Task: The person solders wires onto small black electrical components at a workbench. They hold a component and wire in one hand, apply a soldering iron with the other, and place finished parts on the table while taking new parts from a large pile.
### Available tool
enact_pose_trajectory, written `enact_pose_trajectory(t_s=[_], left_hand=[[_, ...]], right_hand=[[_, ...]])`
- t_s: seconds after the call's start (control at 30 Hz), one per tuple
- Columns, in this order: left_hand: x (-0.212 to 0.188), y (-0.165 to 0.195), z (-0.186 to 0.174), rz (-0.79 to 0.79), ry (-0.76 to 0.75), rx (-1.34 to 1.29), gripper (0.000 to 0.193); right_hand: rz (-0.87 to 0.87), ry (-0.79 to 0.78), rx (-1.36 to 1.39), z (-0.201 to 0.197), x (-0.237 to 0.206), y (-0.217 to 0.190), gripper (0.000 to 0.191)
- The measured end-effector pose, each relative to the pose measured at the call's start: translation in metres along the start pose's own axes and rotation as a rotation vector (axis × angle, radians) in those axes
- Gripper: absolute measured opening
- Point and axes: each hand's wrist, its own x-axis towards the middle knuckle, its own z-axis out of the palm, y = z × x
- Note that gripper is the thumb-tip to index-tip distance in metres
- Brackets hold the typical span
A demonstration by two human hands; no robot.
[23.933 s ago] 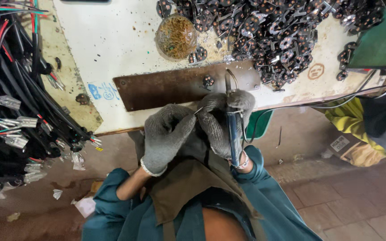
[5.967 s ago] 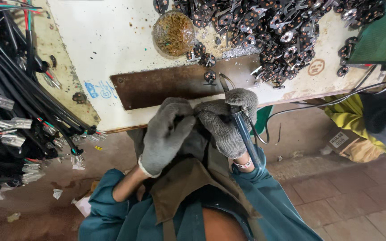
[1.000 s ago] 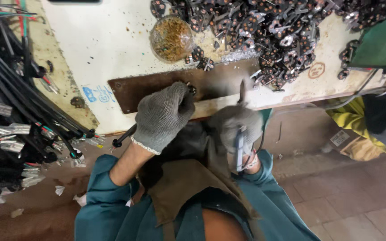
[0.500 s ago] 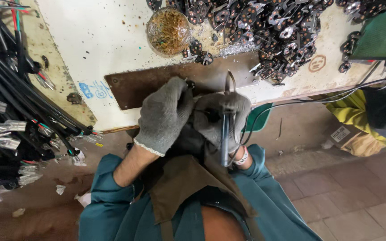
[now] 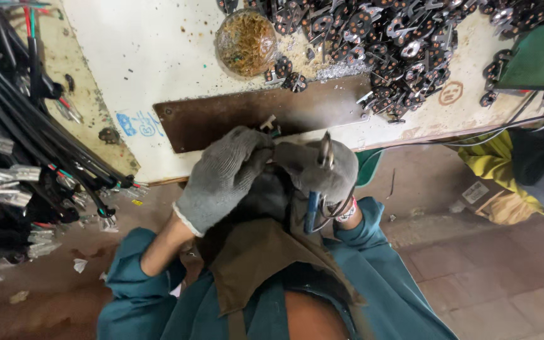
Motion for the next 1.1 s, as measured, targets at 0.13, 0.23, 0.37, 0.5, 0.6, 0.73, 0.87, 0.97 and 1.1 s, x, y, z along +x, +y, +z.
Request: enact_pose_trajectory(t_s=[0.13,0.23,0.37,0.5,0.6,0.73,0.87,0.97,1.1], left_hand=[[0.001,-0.005,-0.001,-0.047,0.062,-0.014,0.015],[0.001,-0.005,0.006,0.007,0.102,-0.033,0.014],[0.005,-0.001,0.018,-0.201,0.157,-0.277,0.005],[0.004,-0.002,0.02,-0.34,0.124,-0.347,0.006],[0.0,-0.008,0.021,-0.27,0.134,-0.329,0.008],[0.001,-0.012,0.031,-0.377,0.131,-0.511,0.008],[0.011,0.012,0.023,-0.208,0.187,-0.378,0.009],[0.024,0.037,-0.008,-0.055,0.37,0.025,0.015],[0.064,0.05,-0.045,-0.031,0.424,0.402,0.012]], right_hand=[[0.154,0.007,0.317,-0.01,0.01,-0.003,0.023],[0.239,0.079,0.455,-0.017,0.018,-0.012,0.022],[0.443,0.194,0.71,-0.016,0.022,-0.02,0.037],[0.468,0.0,0.551,-0.013,0.019,-0.014,0.016],[0.164,0.121,0.23,-0.008,0.015,-0.013,0.024],[0.325,0.269,0.487,-0.004,0.011,-0.017,0.027],[0.265,0.286,0.515,-0.005,0.011,-0.012,0.027],[0.313,0.343,0.411,-0.006,0.012,-0.004,0.022],[0.32,0.389,0.312,-0.005,0.013,0.004,0.016]])
